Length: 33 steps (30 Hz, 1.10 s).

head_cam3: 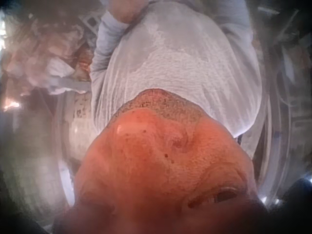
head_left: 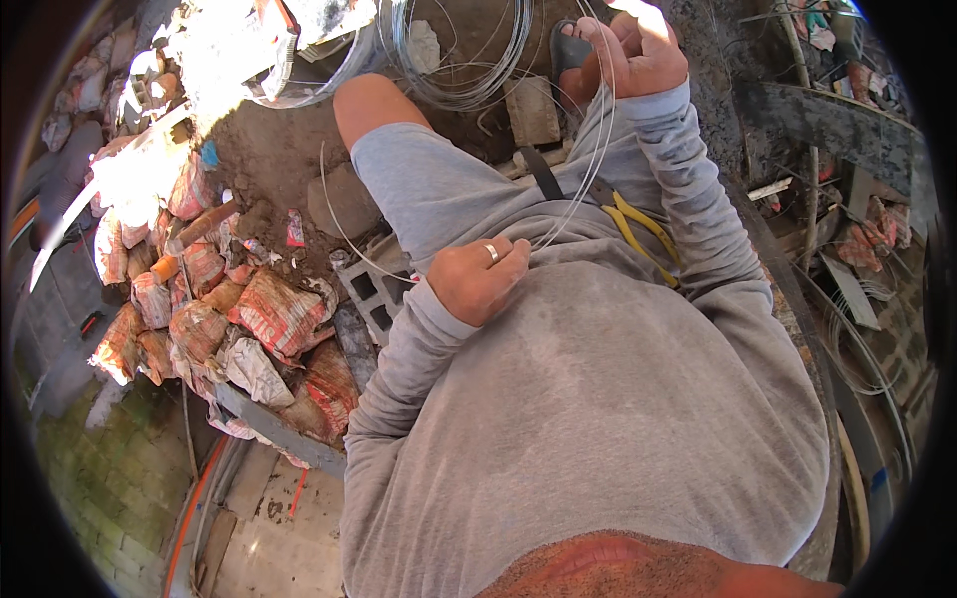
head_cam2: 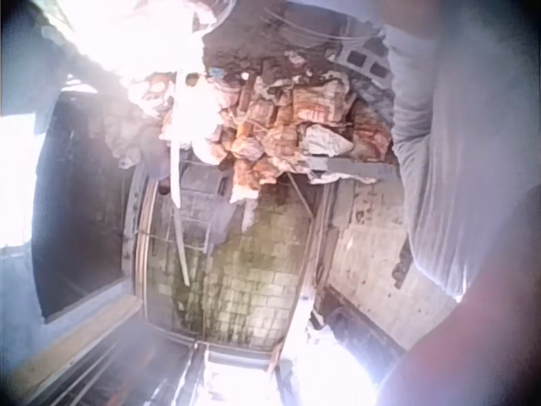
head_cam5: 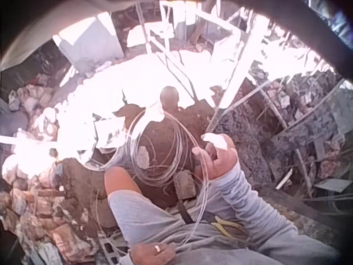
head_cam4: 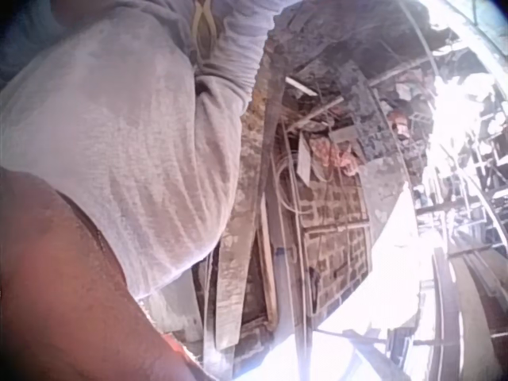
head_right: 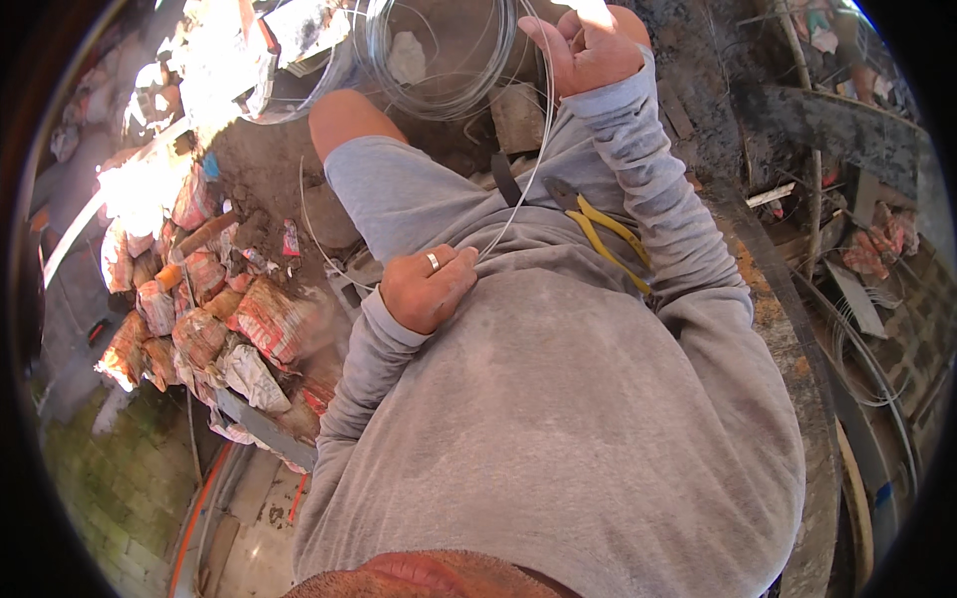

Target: The person sits on the ground and repeatedly cuts short lengths of thin metal wire using yellow-handled pliers. The person pulls wire from a coil, measures a segment by hand, and cuts it, repeating this process throughout the clip.

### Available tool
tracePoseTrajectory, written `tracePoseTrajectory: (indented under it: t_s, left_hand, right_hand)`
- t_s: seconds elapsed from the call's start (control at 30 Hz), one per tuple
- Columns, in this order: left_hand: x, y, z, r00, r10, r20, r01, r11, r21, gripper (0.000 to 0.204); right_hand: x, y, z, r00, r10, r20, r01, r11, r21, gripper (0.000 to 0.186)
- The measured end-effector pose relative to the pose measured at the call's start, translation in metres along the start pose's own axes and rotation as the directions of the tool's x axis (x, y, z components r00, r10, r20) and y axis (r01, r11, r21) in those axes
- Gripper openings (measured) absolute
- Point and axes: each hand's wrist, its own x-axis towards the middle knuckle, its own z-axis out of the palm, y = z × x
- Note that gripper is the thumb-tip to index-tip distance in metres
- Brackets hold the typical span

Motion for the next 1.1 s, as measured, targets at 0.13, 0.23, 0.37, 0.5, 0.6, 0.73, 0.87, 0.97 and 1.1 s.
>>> tracePoseTrajectory:
  t_s: [0.13,0.23,0.37,0.5,0.6,0.73,0.87,0.97,1.1]
  left_hand:
    - [-0.003,0.012,-0.003,0.998,0.039,0.057,-0.034,0.996,-0.086,0.022]
    - [-0.008,0.014,0.001,0.996,-0.085,-0.019,0.084,0.996,-0.038,0.023]
    - [0.001,0.001,0.007,0.964,-0.177,-0.196,0.182,0.983,0.008,0.025]
    - [0.010,-0.013,0.007,0.954,-0.179,-0.240,0.189,0.982,0.019,0.023]
    - [0.015,-0.017,0.008,0.923,-0.183,-0.339,0.194,0.981,-0.003,0.019]
    - [0.016,-0.020,0.008,0.895,-0.325,-0.305,0.293,0.945,-0.147,0.016]
    - [0.019,-0.018,0.004,0.830,-0.552,-0.080,0.479,0.779,-0.404,0.013]
    - [0.016,-0.023,-0.002,0.851,-0.521,0.061,0.417,0.602,-0.681,0.011]
    - [0.013,-0.025,-0.004,0.887,-0.458,-0.050,0.264,0.595,-0.759,0.012]
  right_hand:
    - [0.015,0.034,0.006,0.992,-0.122,-0.044,0.125,0.988,0.089,0.014]
    - [0.012,0.049,0.008,0.991,0.116,0.061,-0.129,0.942,0.310,0.020]
    - [-0.018,0.013,-0.019,0.673,0.358,0.647,-0.711,0.552,0.435,0.024]
    - [-0.047,0.009,-0.038,0.621,0.085,0.779,-0.709,0.487,0.511,0.020]
    - [-0.055,0.013,-0.052,0.714,-0.146,0.685,-0.299,0.821,0.486,0.021]
    - [-0.060,-0.012,-0.070,0.446,-0.118,0.887,-0.700,0.572,0.428,0.034]
    - [-0.077,-0.031,-0.061,0.613,-0.065,0.787,-0.758,-0.329,0.563,0.026]
    - [-0.089,-0.025,-0.052,0.624,0.097,0.775,-0.749,-0.209,0.629,0.028]
    - [-0.081,-0.029,-0.050,0.631,0.178,0.755,-0.774,0.080,0.628,0.026]
